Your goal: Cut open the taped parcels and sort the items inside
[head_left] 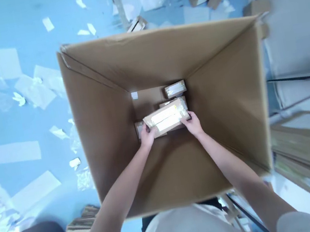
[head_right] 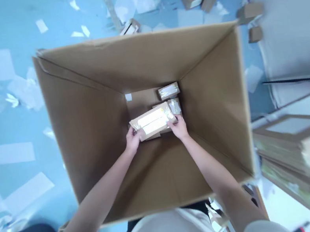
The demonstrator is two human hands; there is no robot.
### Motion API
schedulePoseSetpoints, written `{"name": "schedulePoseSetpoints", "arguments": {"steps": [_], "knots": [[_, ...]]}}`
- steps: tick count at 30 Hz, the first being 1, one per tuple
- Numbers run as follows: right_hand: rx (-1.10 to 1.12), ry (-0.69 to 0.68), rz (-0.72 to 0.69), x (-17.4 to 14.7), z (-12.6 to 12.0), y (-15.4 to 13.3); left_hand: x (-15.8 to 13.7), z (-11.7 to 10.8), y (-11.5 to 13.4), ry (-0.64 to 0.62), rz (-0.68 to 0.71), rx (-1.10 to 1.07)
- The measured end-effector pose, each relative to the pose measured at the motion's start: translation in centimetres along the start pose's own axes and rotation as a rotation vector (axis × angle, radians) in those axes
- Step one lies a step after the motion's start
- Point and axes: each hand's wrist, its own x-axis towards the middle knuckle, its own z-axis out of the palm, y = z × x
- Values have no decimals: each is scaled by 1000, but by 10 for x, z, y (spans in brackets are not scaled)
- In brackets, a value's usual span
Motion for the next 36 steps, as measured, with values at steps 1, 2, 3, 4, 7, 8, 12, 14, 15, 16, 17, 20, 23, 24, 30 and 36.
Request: {"name": "schedulePoseSetpoints", "arguments": {"steps": [1,2,3,4,7,8,12,14,15,16,17,20,23,24,30,36], "knots": [[78,29,5,-23,-21,-17,-21,0,23,-73,76,8],[160,56,4,-47,-41,-33,-42,0,45,-136,147,26],[235,83,-8,-71,-59,-46,-63,0,64,-187,212,50],[291,109,-38,-96,-76,-58,-85,1,82,-225,271,76],[405,194,-144,-166,-120,-75,-153,8,121,-293,424,158],[431,219,-187,-189,-135,-76,-176,13,131,-301,477,186],[425,332,-342,-276,-205,-53,-273,44,151,-287,687,298],[401,387,-361,-322,-241,-25,-318,69,150,-310,754,385],[400,420,-356,-345,-256,-7,-337,84,145,-349,770,430],[407,459,-342,-369,-269,12,-355,100,139,-396,773,474],[420,505,-320,-392,-280,33,-371,118,130,-443,774,516],[490,674,-213,-457,-296,98,-411,175,94,-605,758,621],[564,869,-44,-505,-301,155,-440,231,55,-885,696,670],[582,944,20,-516,-302,172,-448,249,44,-991,659,682],[652,1206,254,-533,-318,245,-477,354,-11,-1400,436,858],[597,1249,333,-506,-362,269,-473,439,-41,-1293,528,959]]}}
